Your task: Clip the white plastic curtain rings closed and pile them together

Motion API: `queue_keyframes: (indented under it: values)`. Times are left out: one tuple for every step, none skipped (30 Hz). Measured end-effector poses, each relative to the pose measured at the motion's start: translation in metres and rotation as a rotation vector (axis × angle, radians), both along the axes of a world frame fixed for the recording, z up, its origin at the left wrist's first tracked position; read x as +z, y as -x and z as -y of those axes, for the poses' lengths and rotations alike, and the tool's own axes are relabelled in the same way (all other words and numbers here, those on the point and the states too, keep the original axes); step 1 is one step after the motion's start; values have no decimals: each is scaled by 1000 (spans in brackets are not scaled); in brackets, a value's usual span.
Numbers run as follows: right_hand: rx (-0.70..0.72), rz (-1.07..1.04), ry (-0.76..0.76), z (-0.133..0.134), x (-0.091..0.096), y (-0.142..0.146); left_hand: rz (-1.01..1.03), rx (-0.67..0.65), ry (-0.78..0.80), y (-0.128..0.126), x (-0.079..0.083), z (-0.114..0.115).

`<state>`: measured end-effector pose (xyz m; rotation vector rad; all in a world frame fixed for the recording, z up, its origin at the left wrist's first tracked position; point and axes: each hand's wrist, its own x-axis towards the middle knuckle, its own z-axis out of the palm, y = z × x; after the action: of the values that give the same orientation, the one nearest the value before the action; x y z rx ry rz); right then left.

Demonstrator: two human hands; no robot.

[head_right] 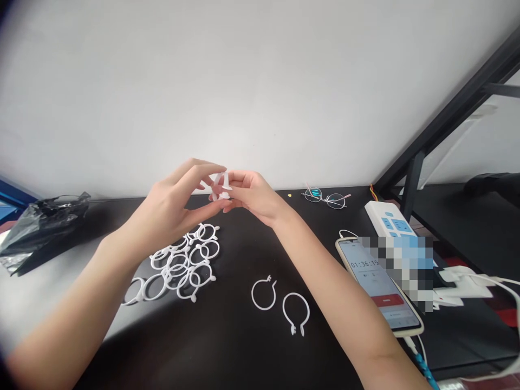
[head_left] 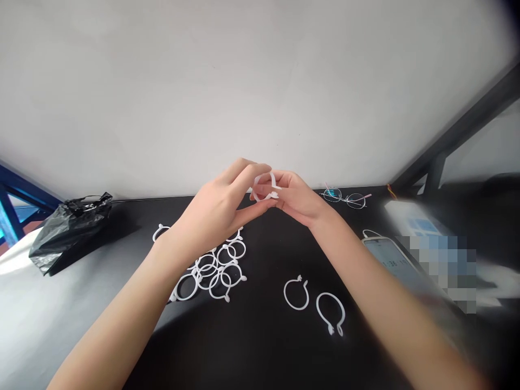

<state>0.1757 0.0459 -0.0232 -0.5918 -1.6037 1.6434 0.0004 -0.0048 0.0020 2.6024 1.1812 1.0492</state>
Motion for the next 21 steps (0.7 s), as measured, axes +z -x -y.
queue_keyframes:
  values:
    - [13,-12,27,1,0,1,34,-28,-15,-1,0,-1]
    - [32,-12,49,1,0,1,58,-52,-25,-1,-1,-2]
    - [51,-4,62,2,0,2,73,-70,-27,0,-2,-3]
    - [60,7,64,3,1,3,83,-80,-23,1,-2,-4]
    - [48,15,56,3,1,3,93,-80,-17,3,-2,-5]
    - [9,14,36,5,2,4,106,-72,-9,4,-2,-6]
    - [-48,8,7,6,4,5,119,-58,1,6,-2,-7]
    - [-117,0,-31,8,5,6,135,-43,9,8,-2,-8]
    - [-186,-7,-76,10,7,7,149,-26,17,10,-1,-9]
    - [-242,-7,-130,12,8,8,160,-10,21,11,1,-10]
    - [-287,-3,-194,15,10,9,166,4,26,13,2,-10]
    - [-320,3,-266,18,11,11,167,18,30,15,3,-11]
    - [-353,7,-339,21,12,12,167,28,35,17,5,-11]
    - [-389,5,-410,24,12,13,166,36,46,18,7,-10]
    - [-423,6,-476,27,13,14,164,38,63,20,9,-10]
    - [-450,12,-535,29,13,15,164,36,83,22,10,-9]
    - [-462,21,-590,31,13,16,166,33,104,23,11,-9]
    - [-463,35,-641,33,13,16,169,29,123,24,12,-8]
    - [-458,48,-690,34,14,16,173,25,141,25,13,-8]
    - [-453,56,-739,34,14,16,177,21,156,26,13,-8]
    - [-455,61,-785,34,14,15,179,15,169,26,14,-8]
